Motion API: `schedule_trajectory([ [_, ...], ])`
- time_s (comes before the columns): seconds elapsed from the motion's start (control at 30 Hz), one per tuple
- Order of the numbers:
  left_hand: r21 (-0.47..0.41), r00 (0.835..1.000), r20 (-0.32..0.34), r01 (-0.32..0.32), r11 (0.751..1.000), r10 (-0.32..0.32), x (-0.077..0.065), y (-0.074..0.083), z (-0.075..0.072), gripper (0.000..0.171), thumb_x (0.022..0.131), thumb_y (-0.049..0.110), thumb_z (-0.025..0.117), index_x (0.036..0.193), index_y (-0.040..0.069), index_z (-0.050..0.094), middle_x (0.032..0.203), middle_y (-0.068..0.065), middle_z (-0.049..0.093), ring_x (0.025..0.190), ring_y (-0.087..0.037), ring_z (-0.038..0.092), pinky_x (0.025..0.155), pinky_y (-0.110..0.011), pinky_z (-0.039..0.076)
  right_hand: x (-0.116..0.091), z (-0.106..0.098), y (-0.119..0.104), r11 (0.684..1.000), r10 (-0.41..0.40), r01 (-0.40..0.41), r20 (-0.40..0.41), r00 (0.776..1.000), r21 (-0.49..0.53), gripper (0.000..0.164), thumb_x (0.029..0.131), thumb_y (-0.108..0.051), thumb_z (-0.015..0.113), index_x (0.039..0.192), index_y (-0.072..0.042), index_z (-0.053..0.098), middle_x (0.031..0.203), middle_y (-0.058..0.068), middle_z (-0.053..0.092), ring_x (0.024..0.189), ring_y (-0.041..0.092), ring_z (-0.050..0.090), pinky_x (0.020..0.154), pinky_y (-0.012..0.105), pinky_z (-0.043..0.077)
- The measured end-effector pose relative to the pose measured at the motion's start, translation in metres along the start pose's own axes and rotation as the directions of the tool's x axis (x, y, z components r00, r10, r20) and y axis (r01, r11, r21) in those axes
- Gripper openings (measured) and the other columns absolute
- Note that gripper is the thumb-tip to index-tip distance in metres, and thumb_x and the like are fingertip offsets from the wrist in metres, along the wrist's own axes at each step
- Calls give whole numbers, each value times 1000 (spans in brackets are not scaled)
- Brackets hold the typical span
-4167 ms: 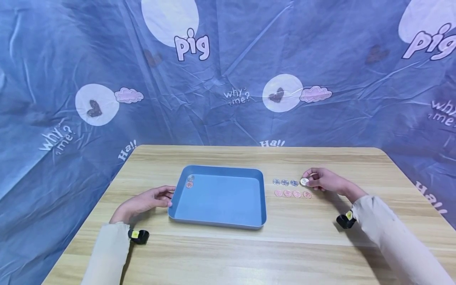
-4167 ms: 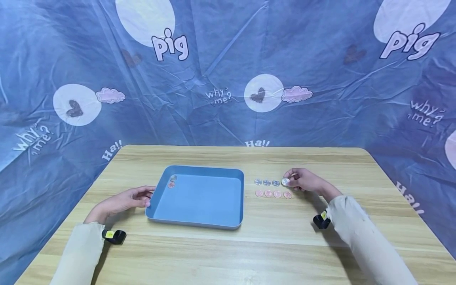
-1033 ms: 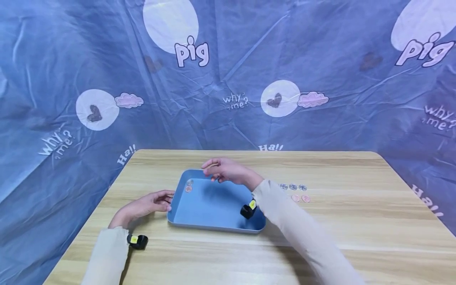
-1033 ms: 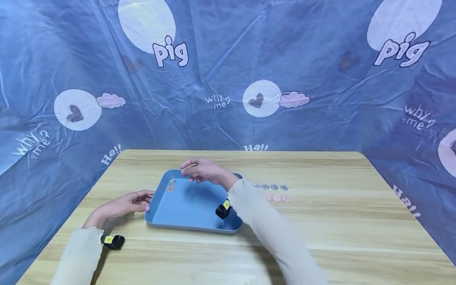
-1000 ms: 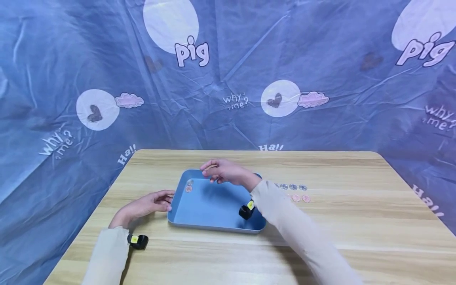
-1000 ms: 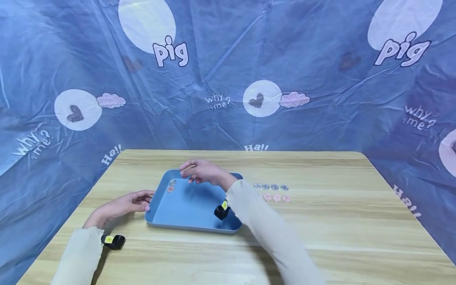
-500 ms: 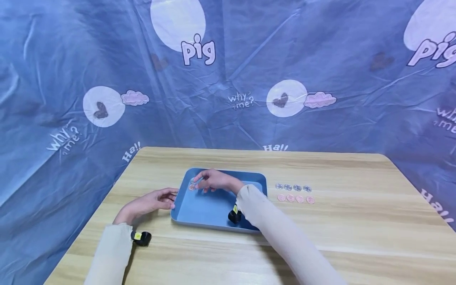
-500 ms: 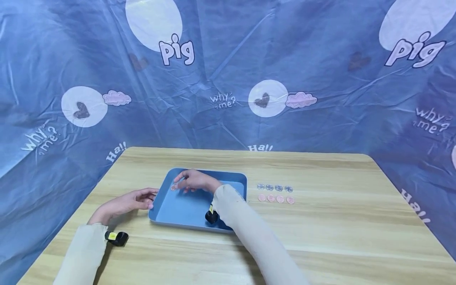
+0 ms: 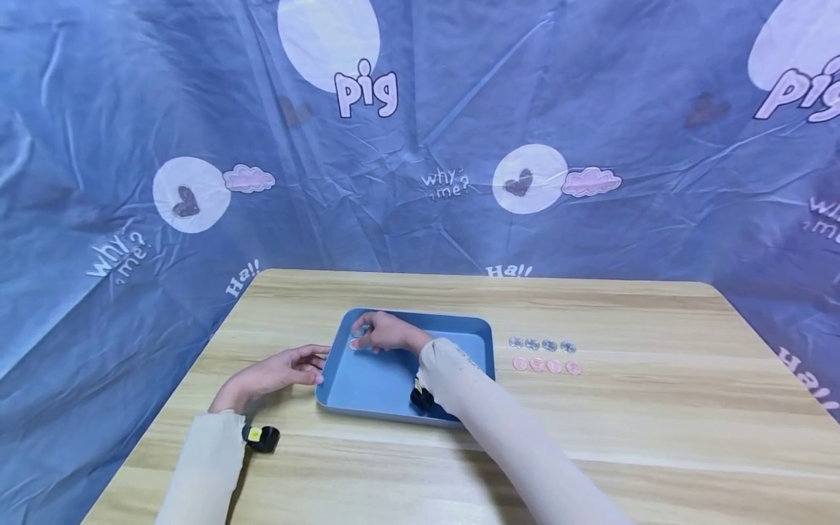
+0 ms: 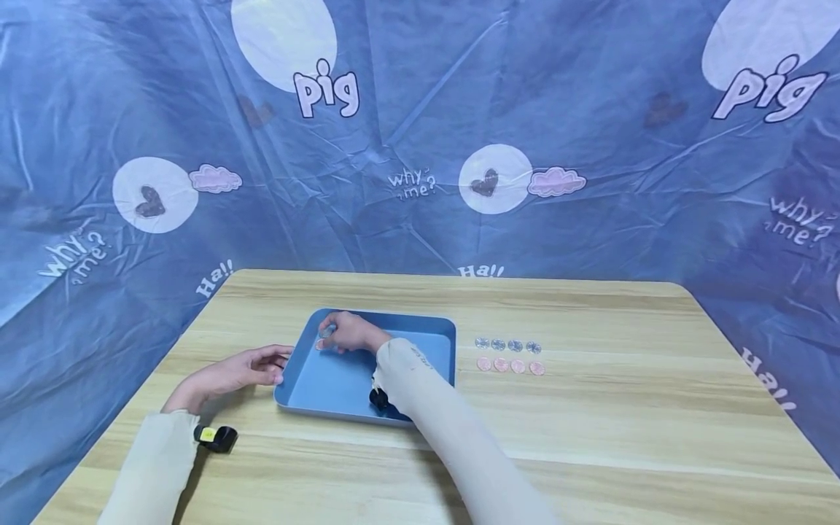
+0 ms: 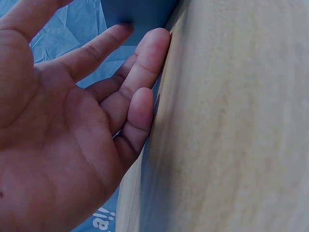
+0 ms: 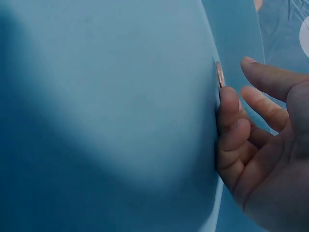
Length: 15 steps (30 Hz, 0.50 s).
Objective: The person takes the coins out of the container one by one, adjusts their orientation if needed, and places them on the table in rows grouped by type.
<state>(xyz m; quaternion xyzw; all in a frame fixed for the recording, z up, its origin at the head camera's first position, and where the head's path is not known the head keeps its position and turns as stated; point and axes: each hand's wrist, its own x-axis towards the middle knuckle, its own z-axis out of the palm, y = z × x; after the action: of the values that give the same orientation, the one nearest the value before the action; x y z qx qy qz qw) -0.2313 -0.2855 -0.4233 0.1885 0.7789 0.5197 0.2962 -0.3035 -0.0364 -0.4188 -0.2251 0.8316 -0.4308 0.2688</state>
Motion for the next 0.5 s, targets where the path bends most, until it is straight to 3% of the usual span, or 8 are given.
schedule_trajectory([
  [0.17, -3, 1000, -3, 3, 1000, -3, 1, -1, -1, 73, 95, 18, 62, 148, -11, 21, 133, -30, 43, 108, -11, 52, 89, -18, 50, 3, 3, 2, 999, 2, -3, -41, 999, -41, 41, 90, -26, 68, 127, -13, 57, 76, 2, 59, 62, 14, 53, 57, 25, 43],
  [0.5, 11, 1000, 2, 0, 1000, 0, 1, 0, 0, 72, 95, 17, 61, 147, -12, 20, 132, -29, 45, 107, -8, 53, 88, -16, 49, 5, 8, 6, 994, 8, -19, -104, 995, -108, 39, 90, -33, 68, 126, -21, 59, 90, 0, 64, 68, 14, 58, 63, 27, 46],
])
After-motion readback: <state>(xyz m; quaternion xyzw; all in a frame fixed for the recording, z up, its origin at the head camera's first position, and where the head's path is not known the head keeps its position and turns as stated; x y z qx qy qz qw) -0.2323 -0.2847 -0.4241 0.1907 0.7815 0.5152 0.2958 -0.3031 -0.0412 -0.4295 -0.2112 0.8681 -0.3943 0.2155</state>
